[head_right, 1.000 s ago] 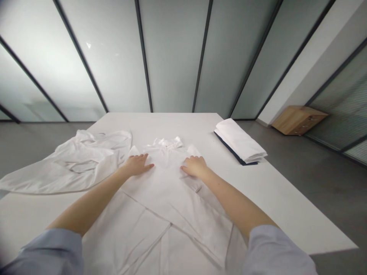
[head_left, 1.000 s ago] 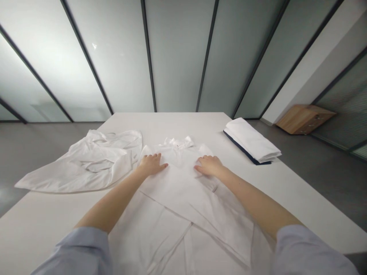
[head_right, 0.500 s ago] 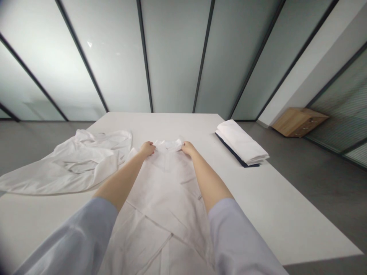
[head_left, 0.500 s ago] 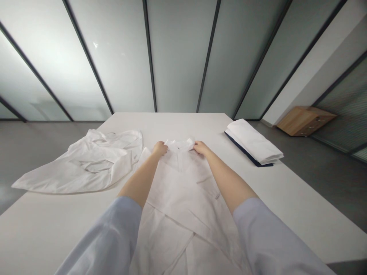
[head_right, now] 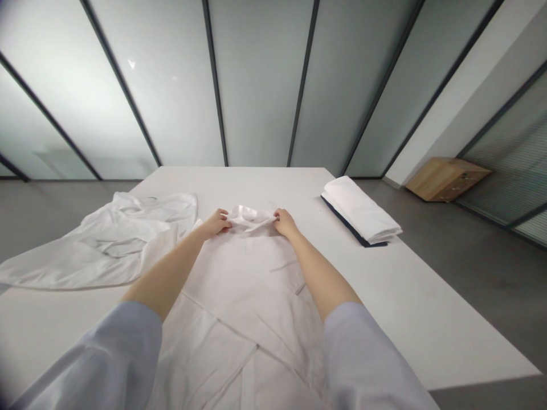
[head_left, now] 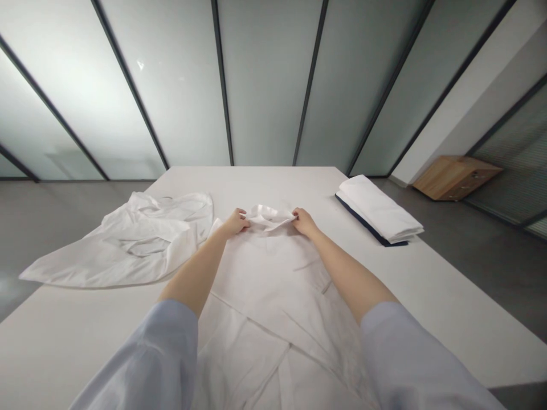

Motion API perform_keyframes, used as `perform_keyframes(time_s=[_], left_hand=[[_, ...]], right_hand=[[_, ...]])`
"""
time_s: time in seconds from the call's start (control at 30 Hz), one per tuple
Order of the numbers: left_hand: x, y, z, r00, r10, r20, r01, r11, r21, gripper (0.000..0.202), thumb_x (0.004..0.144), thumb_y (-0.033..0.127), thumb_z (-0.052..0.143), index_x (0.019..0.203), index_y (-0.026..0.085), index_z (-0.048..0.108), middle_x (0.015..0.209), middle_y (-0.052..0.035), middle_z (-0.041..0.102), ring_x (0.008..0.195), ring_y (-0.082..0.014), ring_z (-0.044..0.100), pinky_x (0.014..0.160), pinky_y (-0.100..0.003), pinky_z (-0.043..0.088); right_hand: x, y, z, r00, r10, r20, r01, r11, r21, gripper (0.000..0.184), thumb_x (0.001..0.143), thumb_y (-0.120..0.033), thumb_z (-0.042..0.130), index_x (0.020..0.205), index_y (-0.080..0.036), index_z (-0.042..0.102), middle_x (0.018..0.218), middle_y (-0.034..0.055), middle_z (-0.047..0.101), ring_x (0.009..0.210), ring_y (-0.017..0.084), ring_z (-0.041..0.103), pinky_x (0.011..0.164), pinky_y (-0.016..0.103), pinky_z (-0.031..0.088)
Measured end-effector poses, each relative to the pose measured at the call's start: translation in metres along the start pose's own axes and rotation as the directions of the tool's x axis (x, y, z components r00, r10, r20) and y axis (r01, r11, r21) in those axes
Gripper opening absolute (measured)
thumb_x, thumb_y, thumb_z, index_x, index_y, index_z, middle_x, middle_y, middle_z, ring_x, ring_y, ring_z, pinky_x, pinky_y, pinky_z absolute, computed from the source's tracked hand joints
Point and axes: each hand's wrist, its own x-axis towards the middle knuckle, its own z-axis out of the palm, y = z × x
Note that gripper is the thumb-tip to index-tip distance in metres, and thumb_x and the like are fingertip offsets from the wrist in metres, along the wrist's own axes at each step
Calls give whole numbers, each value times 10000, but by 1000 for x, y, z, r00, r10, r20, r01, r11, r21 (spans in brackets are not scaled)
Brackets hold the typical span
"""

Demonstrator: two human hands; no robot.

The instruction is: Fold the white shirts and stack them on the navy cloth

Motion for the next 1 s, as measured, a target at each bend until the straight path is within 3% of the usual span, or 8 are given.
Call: perform_keyframes(time_s=[0.07, 0.2, 0.3, 0.47, 0.53, 0.6, 0.77, 1.0], left_hand=[[-4, -4, -2, 997, 74, 1, -74, 997, 13, 530, 672, 89, 554, 1193, 178, 515, 749, 26, 609, 594, -99, 571, 586, -216, 493], [-11, -10, -8, 966, 256, 46, -259, 934, 245, 302, 658, 88, 477, 861, 168, 685, 941, -35, 681, 864, -158, 638, 798, -259, 508], [-21, -9, -15, 949, 300, 100, -311, 835, 454, 301, 696, 90, 434, 746, 204, 708, 1105, -21, 679, 1034, -163, 608, 954, -259, 453], [-40, 5, -7, 923, 375, -86, -215, 687, 694, 380, 891, 229, 368, 1114, 211, 675, 1243, -61, 621, 1198, -217, 507, 1043, -338, 393], [-44, 9, 5, 920, 384, -83, -207, 654, 728, 465, 937, 365, 358, 1342, 212, 527, 1419, -84, 490, 1308, -252, 414, 1082, -391, 345], [-45, 8, 17, 957, 289, -14, -177, 623, 762, 609, 936, 520, 341, 1467, 223, 362, 1530, -104, 344, 1400, -309, 289, 1115, -476, 271], [-45, -5, 32, 993, 105, 55, -105, 555, 825, 818, 874, 721, 236, 1520, 220, 244, 1587, -139, 191, 1442, -401, 137, 1125, -568, 160], [-59, 1, 32, 956, 293, 3, -155, 495, 855, 736, 910, 603, 305, 1491, 152, 305, 1566, -152, 253, 1437, -333, 210, 1153, -482, 160]], right_hand=[[-4, 3, 1, 999, -48, 4, 48, 998, -27, 251, 742, -78, 497, 932, -158, 640, 977, 69, 625, 810, 163, 554, 755, 251, 425], [-14, 10, -1, 985, -161, 54, 165, 984, -71, 288, 773, -46, 453, 933, -161, 663, 1030, 75, 603, 892, 157, 560, 820, 249, 423], [-20, 13, -8, 973, -209, 95, 221, 965, -140, 317, 813, -52, 424, 898, -175, 703, 1119, 84, 603, 999, 170, 553, 909, 263, 406], [-26, -3, -17, 977, -210, -31, 194, 944, -266, 337, 906, -208, 420, 1099, -158, 691, 1200, 125, 604, 1123, 242, 505, 1020, 347, 353], [-29, -15, -13, 974, -226, 4, 219, 937, -273, 430, 943, -324, 401, 1298, -159, 580, 1352, 135, 524, 1245, 262, 437, 1066, 372, 308], [-36, -26, -5, 975, -188, 116, 214, 932, -293, 565, 959, -461, 355, 1441, -175, 423, 1494, 133, 382, 1368, 295, 313, 1107, 414, 244], [-53, -34, 15, 937, 0, 349, 132, 926, -353, 759, 920, -658, 259, 1529, -206, 230, 1589, 132, 181, 1445, 351, 137, 1135, 486, 135], [-52, -30, 18, 942, 11, 336, 117, 926, -359, 782, 906, -695, 208, 1534, -230, 203, 1597, 118, 156, 1453, 336, 109, 1139, 484, 107]])
